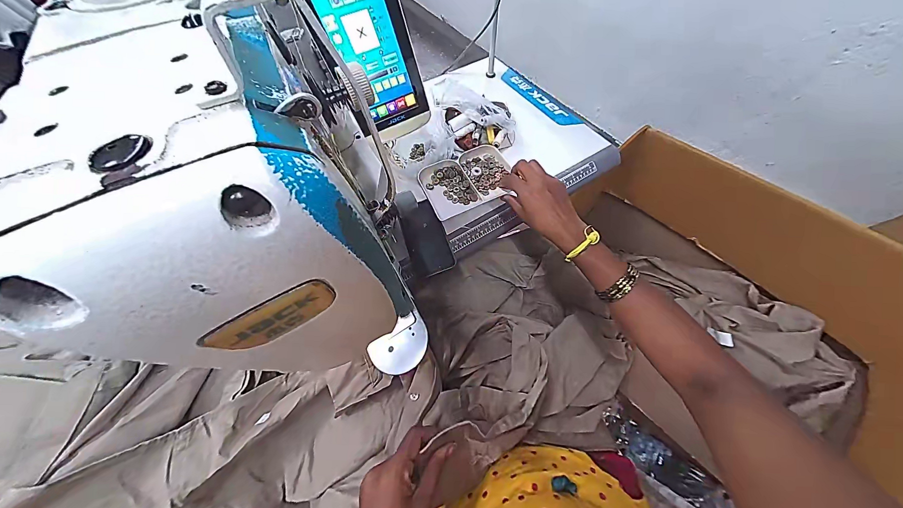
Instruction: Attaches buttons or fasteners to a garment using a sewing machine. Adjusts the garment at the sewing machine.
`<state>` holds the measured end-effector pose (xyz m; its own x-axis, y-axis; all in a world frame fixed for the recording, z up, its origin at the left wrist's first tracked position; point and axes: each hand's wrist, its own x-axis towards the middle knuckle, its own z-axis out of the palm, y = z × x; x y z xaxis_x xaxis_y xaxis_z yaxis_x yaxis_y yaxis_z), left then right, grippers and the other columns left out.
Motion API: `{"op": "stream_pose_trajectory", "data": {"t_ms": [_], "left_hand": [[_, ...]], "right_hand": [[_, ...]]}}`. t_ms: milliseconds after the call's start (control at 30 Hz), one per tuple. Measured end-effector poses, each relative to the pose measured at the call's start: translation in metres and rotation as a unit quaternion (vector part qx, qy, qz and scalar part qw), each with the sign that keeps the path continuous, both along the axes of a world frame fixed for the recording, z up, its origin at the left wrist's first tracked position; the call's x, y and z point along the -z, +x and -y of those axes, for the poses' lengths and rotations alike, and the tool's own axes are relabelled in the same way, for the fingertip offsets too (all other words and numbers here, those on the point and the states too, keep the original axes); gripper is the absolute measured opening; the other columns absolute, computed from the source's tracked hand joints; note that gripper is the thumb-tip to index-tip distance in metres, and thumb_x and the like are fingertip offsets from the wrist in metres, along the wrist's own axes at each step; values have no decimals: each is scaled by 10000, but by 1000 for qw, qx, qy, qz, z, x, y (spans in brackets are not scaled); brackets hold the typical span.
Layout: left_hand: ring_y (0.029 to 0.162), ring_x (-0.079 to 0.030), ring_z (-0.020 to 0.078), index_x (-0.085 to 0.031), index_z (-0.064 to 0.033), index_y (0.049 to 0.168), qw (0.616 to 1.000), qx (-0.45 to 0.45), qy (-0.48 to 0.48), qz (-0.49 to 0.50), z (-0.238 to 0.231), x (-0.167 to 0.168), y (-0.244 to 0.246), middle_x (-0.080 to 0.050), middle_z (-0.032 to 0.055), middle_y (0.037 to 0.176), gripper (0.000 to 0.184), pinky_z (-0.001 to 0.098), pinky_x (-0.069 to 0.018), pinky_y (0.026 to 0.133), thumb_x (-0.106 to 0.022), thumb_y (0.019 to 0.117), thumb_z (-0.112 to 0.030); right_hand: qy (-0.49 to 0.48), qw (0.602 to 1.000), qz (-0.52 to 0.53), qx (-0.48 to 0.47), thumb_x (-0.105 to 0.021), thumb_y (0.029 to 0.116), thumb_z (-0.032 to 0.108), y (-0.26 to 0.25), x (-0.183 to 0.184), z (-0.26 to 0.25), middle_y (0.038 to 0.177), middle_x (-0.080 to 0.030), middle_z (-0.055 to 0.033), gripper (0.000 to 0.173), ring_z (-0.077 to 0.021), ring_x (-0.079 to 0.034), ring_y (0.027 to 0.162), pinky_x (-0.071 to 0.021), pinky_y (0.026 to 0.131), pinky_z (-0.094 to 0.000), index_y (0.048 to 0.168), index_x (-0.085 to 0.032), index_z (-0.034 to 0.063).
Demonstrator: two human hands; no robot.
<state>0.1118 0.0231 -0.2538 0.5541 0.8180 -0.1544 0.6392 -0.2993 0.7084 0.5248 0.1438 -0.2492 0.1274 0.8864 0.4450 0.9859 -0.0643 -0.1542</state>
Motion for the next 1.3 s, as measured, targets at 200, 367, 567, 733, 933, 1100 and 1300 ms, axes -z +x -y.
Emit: {"op": "stream_pose_trajectory", "data": {"t_ms": [200, 367, 567, 733, 933, 1100, 1300], "left_hand": [[501, -568, 160, -689, 3, 978, 1000, -2, 7, 12, 3, 4, -7, -645, 68, 641, 268, 379, -489, 519, -775, 877, -230], [609, -667, 187, -690, -9, 990, 998, -40, 28, 39, 9, 8, -9, -696, 80, 721, 292, 401, -545, 581, -797, 844, -238], [597, -648, 54, -749, -105, 1004, 995, -51, 39, 80, 7, 19, -18, -718, -18, 738, 235, 268, -539, 565, -726, 893, -311], [729, -723, 68, -734, -100, 1094, 995, -18, -73, 73, 1, 19, -40, -762, -24, 857, 267, 300, -613, 687, -689, 941, -314], [655, -641, 24, -746, -112, 952, 994, -8, -37, 107, -4, 18, -35, -708, -38, 786, 258, 226, -541, 608, -629, 967, -342], [749, -655, -24, -712, -80, 973, 965, -9, -48, 259, -19, 8, -29, -705, -54, 850, 261, 157, -561, 682, -619, 1002, -323], [592, -619, -16, -643, -194, 936, 900, -80, -194, 383, -48, -20, -16, -664, -115, 746, 85, 159, -543, 546, -647, 995, -255]], "right_hand": [[-4, 996, -75, -39, -702, 953, 113, 9, -11, 5, 1026, -681, -199, 137, -387, -676, 992, -556, 808, -543, 1030, -716, 1], [42, 943, -310, -112, -679, 957, 84, -59, -31, 34, 845, -680, -95, 102, -173, -643, 702, -543, 664, -364, 1042, -668, 27], [13, 916, -328, -231, -700, 935, 60, -143, -47, 39, 888, -716, -62, 71, -106, -668, 756, -569, 712, -293, 989, -724, 20], [184, 933, 27, -308, -676, 912, 122, -188, -37, 50, 826, -711, -88, 107, -221, -702, 788, -562, 660, -326, 842, -738, 70], [124, 935, -195, -269, -734, 902, 150, -187, -38, 59, 797, -679, -70, 165, -124, -663, 739, -552, 652, -263, 803, -684, 27], [-311, 743, -528, -271, -638, 981, 348, -165, -13, 94, 828, -697, 33, 349, 12, -627, 739, -527, 707, -217, 963, -692, 4], [-282, 779, -501, -250, -656, 987, 323, -170, -45, 85, 701, -536, 97, 255, 55, -485, 614, -401, 578, -153, 900, -651, 83]]}}
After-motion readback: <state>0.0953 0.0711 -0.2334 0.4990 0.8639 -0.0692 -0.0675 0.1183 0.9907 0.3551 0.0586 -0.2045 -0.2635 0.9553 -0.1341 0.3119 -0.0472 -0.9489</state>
